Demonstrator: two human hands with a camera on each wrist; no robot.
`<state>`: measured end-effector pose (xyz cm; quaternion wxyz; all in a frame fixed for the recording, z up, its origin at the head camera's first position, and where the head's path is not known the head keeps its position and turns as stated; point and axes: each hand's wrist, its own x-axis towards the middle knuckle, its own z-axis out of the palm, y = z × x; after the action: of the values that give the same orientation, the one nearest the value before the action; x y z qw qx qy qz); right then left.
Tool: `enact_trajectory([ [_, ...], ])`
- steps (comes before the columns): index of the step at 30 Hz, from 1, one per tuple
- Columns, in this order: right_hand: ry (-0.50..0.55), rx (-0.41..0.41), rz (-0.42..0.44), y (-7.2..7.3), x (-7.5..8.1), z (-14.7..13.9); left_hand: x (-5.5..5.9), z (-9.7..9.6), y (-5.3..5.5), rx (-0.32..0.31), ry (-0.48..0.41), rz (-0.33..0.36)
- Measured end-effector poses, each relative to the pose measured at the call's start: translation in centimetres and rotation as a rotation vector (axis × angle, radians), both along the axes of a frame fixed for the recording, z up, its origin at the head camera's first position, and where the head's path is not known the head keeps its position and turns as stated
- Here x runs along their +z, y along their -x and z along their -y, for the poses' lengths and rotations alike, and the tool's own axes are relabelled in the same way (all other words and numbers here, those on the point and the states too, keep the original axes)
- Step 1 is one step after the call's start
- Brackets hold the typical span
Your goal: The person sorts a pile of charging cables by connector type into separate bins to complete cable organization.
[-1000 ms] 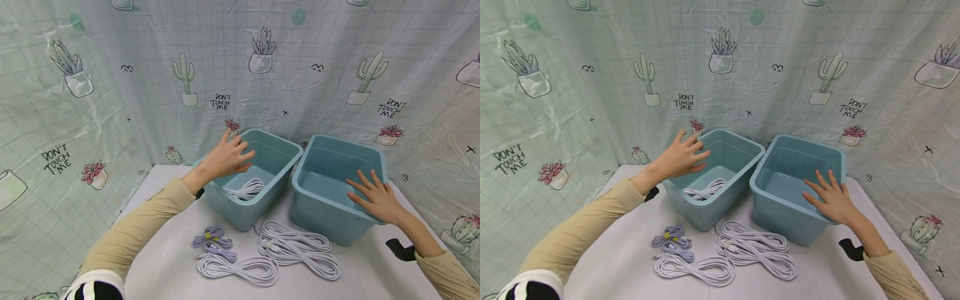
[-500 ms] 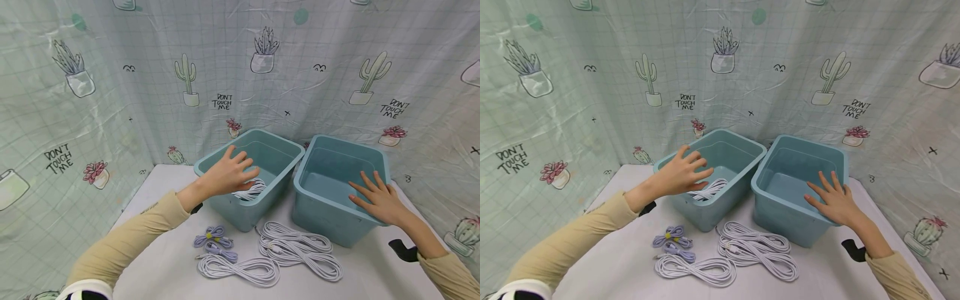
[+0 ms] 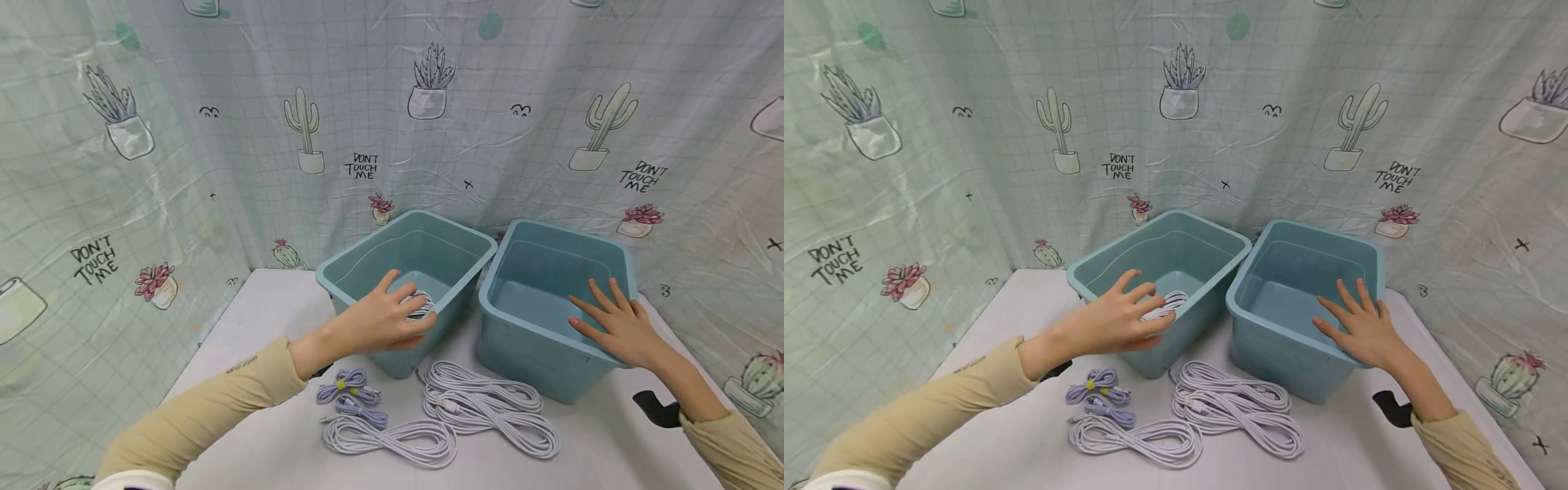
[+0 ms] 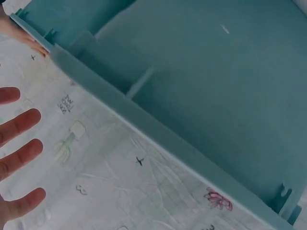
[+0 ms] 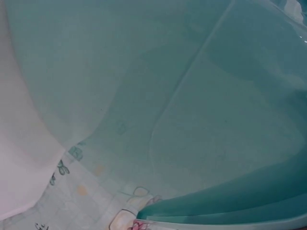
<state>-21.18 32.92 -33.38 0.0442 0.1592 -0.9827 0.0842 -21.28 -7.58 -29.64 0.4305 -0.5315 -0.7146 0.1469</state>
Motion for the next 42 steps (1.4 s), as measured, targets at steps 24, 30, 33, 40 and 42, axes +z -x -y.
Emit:
enact_trajectory([
  [24,-0.001,-0.005,-0.016,-0.2,0.0,0.2,-7.2,2.0,-5.9,-0.041,0.231,0.099],
  [30,0.003,-0.006,-0.018,-0.3,-0.1,0.2,-9.3,2.8,-6.4,-0.016,0.246,0.145],
  [33,0.002,-0.007,-0.017,-0.3,0.0,0.2,-10.3,3.2,-6.4,-0.008,0.26,0.183],
  [40,0.005,-0.012,-0.012,-0.2,0.0,0.3,-12.7,3.8,-6.1,0.02,0.311,0.237],
  [42,0.008,-0.013,-0.011,-0.3,0.0,0.3,-13.3,3.9,-6.0,0.02,0.308,0.25],
])
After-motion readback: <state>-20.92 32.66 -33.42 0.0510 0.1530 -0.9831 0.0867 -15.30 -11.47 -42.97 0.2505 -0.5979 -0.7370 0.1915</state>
